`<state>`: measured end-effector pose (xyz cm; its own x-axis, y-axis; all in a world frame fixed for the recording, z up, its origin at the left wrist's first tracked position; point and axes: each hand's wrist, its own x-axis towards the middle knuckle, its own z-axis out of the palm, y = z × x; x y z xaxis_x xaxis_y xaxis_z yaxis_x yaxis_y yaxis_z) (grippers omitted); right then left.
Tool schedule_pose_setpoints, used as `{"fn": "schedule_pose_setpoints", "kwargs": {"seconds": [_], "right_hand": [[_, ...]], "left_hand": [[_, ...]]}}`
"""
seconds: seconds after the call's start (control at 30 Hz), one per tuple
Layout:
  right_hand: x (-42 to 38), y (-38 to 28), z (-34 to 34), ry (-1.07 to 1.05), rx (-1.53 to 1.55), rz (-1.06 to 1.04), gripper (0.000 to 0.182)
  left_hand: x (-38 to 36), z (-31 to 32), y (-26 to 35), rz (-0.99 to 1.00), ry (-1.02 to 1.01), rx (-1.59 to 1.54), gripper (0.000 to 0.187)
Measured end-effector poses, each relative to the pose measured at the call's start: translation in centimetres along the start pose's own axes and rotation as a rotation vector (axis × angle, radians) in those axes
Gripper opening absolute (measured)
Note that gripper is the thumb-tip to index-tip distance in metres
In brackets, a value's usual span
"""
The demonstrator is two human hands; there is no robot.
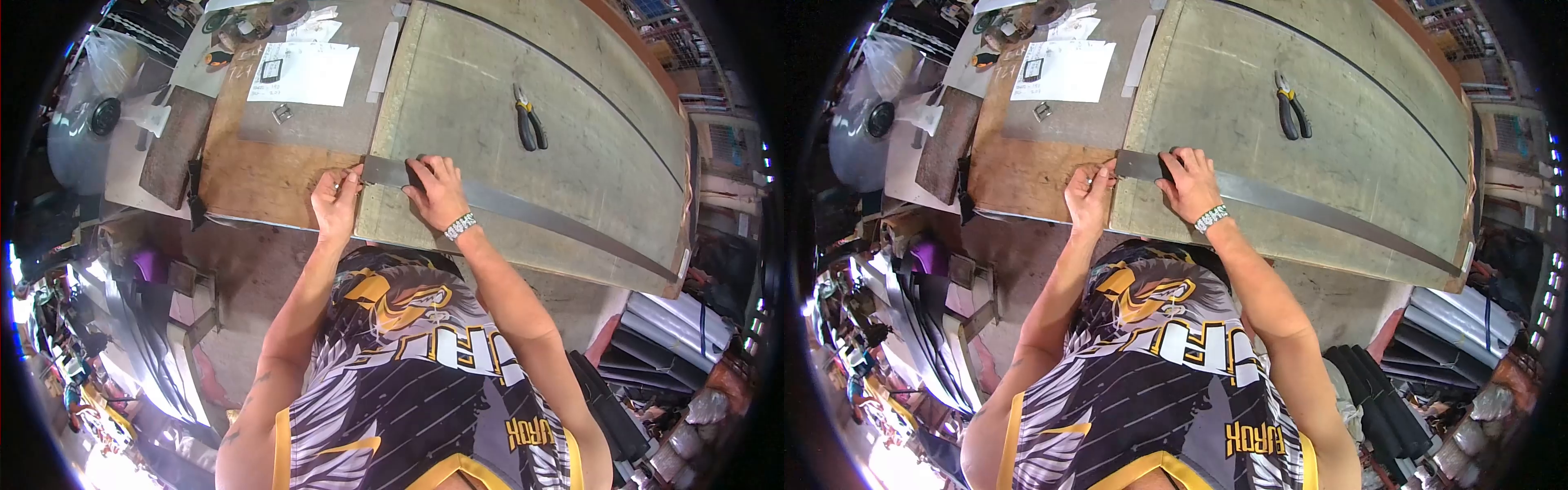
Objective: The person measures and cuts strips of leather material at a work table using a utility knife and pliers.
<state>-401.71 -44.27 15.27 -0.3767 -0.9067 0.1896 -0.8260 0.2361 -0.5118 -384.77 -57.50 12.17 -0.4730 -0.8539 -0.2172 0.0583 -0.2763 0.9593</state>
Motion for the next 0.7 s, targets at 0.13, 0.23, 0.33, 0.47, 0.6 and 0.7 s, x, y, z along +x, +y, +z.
{"fn": "schedule_pose_setpoints", "kwargs": {"seconds": [0.13, 0.23, 0.33, 0.47, 0.6, 0.7], "right_hand": [[-0.2, -0.3, -0.1, -0.005, -0.002, -0.007, 0.048], [0.6, 0.1, -0.3, -0.021, 0.011, -0.028, 0.048], [0.0, -0.3, -0.3, -0.026, 0.008, -0.004, 0.048], [0.2, -0.5, 0.0, -0.008, 0.002, 0.004, 0.047], [0.5, -0.1, -0.2, -0.046, 0.034, -0.014, 0.047], [0.5, -0.1, -0.4, -0.042, 0.014, -0.019, 0.047]], "left_hand": [[-0.2, 0.0, 0.0, -0.008, 0.018, -0.02, 0.011], [0.1, -0.1, -0.3, -0.005, 0.026, -0.062, 0.011], [-0.1, -0.1, -0.3, -0.029, 0.023, -0.04, 0.011], [-0.2, -0.1, -0.3, -0.009, 0.038, -0.035, 0.01], [-0.2, 0.2, -0.2, -0.028, 0.063, -0.043, 0.01], [-0.3, 0.1, -0.4, -0.011, 0.058, -0.032, 0.011]]}}
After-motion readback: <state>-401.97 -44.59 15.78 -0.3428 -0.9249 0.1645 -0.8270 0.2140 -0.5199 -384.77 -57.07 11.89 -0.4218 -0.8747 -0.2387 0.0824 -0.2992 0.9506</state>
